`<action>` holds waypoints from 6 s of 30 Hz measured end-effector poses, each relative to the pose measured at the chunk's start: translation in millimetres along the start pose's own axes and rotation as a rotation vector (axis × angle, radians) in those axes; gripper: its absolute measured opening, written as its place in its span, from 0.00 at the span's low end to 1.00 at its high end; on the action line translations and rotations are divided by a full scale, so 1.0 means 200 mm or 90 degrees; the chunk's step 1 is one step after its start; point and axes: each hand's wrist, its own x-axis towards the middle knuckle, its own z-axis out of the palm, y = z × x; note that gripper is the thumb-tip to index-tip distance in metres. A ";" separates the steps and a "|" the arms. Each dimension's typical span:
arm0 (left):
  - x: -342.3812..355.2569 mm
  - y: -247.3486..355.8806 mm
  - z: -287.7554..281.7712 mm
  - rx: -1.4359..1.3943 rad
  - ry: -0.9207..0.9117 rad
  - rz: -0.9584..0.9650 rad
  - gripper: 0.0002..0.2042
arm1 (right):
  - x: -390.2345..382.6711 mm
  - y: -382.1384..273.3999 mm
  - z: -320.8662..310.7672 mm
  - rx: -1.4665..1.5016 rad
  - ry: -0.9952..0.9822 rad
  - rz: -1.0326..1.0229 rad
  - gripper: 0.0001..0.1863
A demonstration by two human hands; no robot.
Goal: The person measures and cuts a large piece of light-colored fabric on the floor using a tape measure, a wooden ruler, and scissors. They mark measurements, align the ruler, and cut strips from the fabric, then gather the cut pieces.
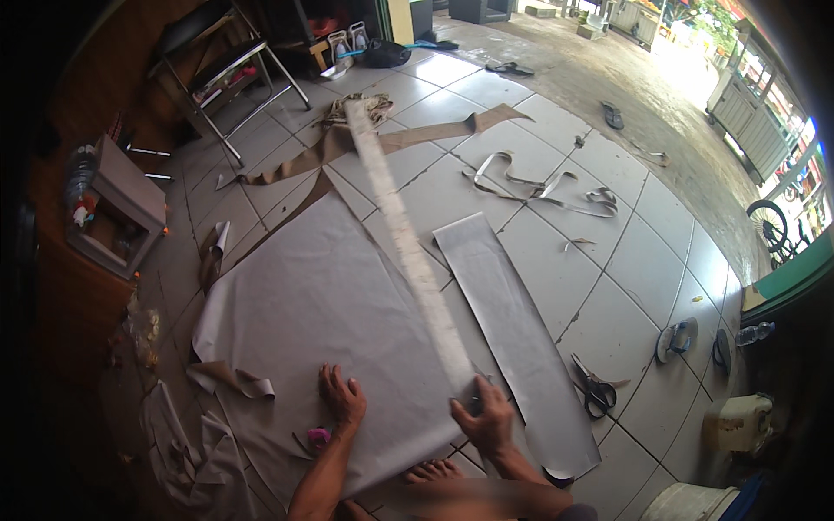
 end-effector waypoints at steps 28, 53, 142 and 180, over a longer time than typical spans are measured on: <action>0.64 0.08 0.27 0.070 -0.138 0.048 0.35 | -0.28 0.17 0.54 -0.082 -0.167 -0.096 0.36; 0.62 0.10 0.25 0.065 -0.149 0.045 0.35 | -0.49 0.32 0.28 -0.136 -0.212 -0.169 0.33; -0.09 0.40 -0.04 -0.048 -0.306 0.117 0.42 | 0.28 0.08 0.59 0.127 -0.270 -0.039 0.12; -0.10 0.40 -0.01 -0.031 -0.285 0.135 0.43 | -0.39 0.28 0.09 -0.045 -0.266 -0.086 0.18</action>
